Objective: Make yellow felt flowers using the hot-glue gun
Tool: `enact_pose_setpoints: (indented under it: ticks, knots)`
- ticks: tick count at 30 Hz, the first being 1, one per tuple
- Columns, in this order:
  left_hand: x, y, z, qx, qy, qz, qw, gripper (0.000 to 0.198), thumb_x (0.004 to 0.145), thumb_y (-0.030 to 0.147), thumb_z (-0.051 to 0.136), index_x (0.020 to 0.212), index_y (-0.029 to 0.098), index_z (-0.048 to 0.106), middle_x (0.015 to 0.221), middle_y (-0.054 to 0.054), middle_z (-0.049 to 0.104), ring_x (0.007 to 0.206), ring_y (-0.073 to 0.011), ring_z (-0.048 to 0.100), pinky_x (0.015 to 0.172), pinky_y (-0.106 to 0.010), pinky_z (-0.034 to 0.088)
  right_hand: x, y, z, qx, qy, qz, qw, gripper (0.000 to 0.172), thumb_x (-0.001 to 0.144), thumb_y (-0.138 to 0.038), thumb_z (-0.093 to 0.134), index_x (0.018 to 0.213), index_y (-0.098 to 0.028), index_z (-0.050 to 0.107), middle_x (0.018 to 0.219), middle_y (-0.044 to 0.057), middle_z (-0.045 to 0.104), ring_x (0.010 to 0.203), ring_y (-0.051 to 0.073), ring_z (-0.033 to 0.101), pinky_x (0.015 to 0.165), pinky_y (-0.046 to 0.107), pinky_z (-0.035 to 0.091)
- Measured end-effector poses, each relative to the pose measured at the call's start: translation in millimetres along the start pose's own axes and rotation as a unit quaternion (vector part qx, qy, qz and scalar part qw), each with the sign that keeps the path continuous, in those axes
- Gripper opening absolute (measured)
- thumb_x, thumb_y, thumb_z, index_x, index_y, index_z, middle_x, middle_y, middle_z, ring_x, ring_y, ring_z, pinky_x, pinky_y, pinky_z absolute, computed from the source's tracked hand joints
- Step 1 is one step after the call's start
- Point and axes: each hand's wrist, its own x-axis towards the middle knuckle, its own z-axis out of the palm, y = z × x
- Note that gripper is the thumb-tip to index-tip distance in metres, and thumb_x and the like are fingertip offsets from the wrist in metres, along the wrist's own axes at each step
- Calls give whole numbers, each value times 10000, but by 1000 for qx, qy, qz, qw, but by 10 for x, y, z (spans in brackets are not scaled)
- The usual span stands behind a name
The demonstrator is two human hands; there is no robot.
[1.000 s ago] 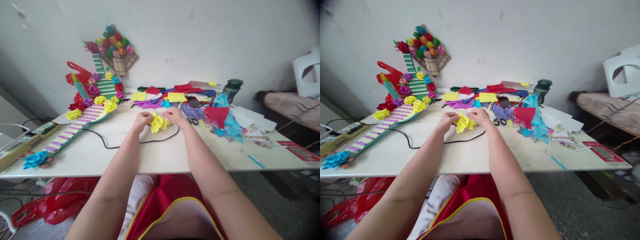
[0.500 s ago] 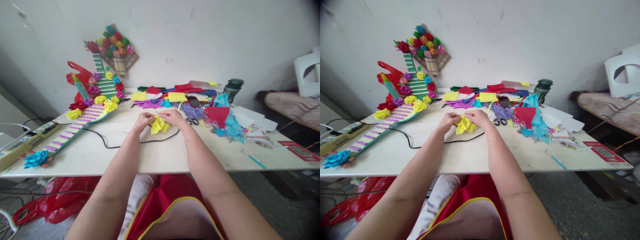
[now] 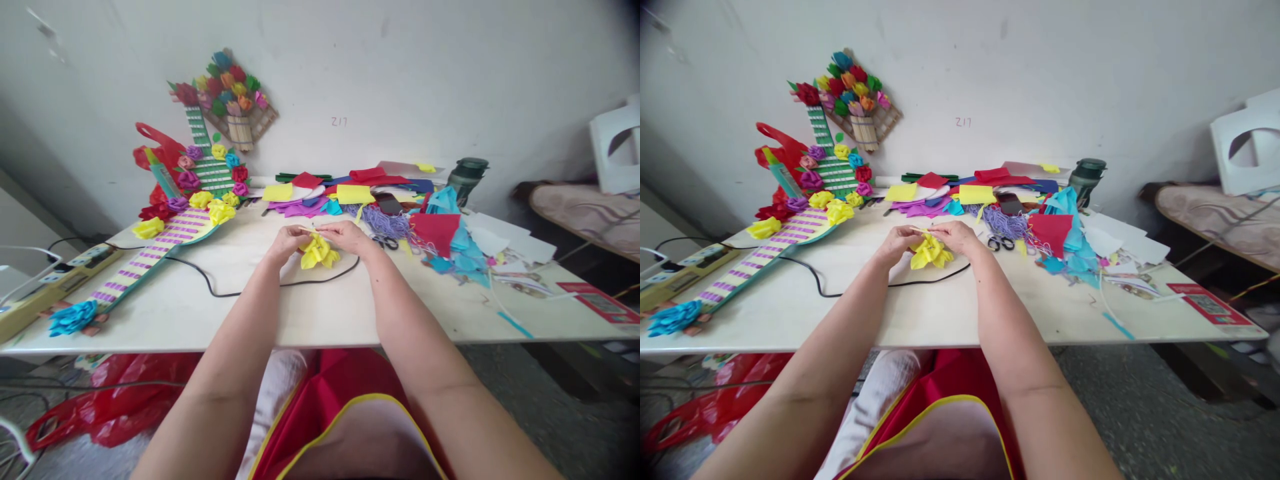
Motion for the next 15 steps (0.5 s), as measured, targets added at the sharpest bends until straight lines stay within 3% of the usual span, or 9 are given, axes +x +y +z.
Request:
enact_pose_setpoints:
  ticks: [15]
  knots:
    - [15, -12, -17, -31, -21, -33, 999, 279, 467, 323, 732, 680, 154, 671, 570, 10, 613, 527, -122, 537, 522, -241, 412, 10, 17, -12, 42, -47, -24, 998, 310, 886, -284, 590, 1143, -247, 758, 1201, 44, 738, 1170, 225, 668, 1070, 394, 477]
